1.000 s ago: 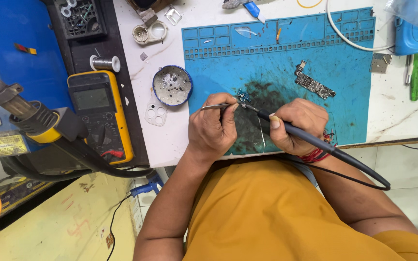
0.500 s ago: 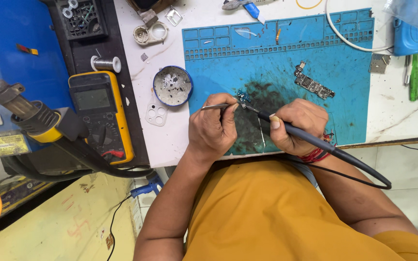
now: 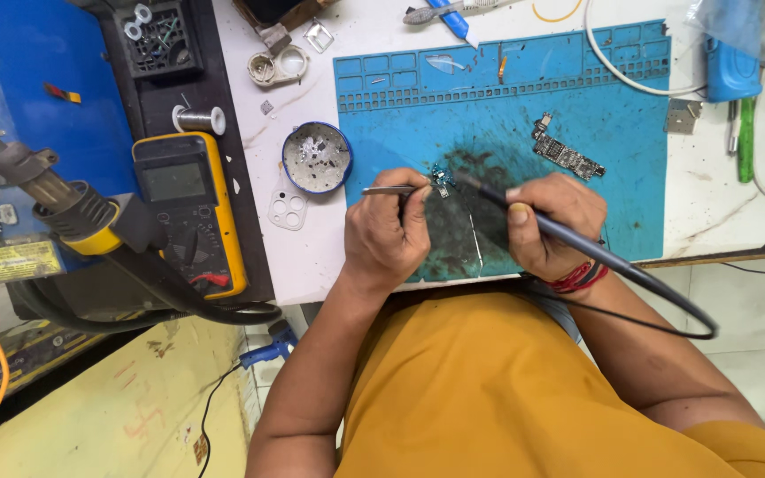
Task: The person solders a small component on a phone motherboard at a repair bench. They hold the board with tweezers while applying a soldering iron, dip the iron in a flux container, and at the end set the board down and touch it with tweezers.
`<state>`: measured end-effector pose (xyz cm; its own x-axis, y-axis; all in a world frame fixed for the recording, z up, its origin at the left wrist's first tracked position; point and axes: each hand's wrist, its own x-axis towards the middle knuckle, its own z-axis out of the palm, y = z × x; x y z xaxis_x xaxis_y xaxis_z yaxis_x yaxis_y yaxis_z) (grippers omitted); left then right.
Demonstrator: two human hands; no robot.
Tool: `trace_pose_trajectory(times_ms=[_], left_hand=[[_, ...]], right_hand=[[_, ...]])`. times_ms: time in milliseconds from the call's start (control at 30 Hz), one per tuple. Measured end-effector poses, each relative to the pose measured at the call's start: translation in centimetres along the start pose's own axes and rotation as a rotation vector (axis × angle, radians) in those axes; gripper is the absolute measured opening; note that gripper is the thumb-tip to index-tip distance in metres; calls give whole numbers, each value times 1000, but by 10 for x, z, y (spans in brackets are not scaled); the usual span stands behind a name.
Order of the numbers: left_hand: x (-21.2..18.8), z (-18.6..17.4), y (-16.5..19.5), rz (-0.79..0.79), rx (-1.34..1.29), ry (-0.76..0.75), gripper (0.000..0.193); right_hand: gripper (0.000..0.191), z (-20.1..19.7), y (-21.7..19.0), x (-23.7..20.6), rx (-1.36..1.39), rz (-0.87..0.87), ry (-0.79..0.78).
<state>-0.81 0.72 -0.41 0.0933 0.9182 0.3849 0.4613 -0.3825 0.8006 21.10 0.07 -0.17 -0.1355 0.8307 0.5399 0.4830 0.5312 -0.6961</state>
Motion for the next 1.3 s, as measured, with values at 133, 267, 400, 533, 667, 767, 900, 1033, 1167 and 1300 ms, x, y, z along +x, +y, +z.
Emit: trace_pose_trajectory(times_ms=[133, 267, 400, 533, 667, 767, 900, 1033, 1167, 1300], left_hand=[[-3, 2, -4, -157, -248, 165, 10], [-4, 0, -11, -270, -527, 253, 11], [-4, 0, -17, -243, -602, 304, 11], [-5, -1, -19, -226, -644, 346, 11], [-5, -3, -19, -235, -650, 382, 13], [-3, -3, -19, -243, -636, 344, 13], [-2, -1, -14, -249, -482, 233, 9], [0, -1, -7, -146, -241, 143, 6], [3, -4, -1, -157, -139, 93, 8], [4, -6, 1, -157, -112, 50, 7]], right_hand=[[20, 4, -7, 14, -54, -53, -75], [35, 14, -17, 30, -224, -118, -242], [39, 18, -23, 38, -287, -154, -310], [35, 18, -21, 44, -133, -123, -312], [39, 12, -16, 45, -149, -190, -363], [39, 6, -15, 38, -144, -163, -336], [33, 1, -14, 22, -81, -17, -238], [46, 0, -10, 5, 77, 181, -99], [24, -2, -3, -5, -84, 103, -88], [10, 2, 0, -8, 32, 26, -3]])
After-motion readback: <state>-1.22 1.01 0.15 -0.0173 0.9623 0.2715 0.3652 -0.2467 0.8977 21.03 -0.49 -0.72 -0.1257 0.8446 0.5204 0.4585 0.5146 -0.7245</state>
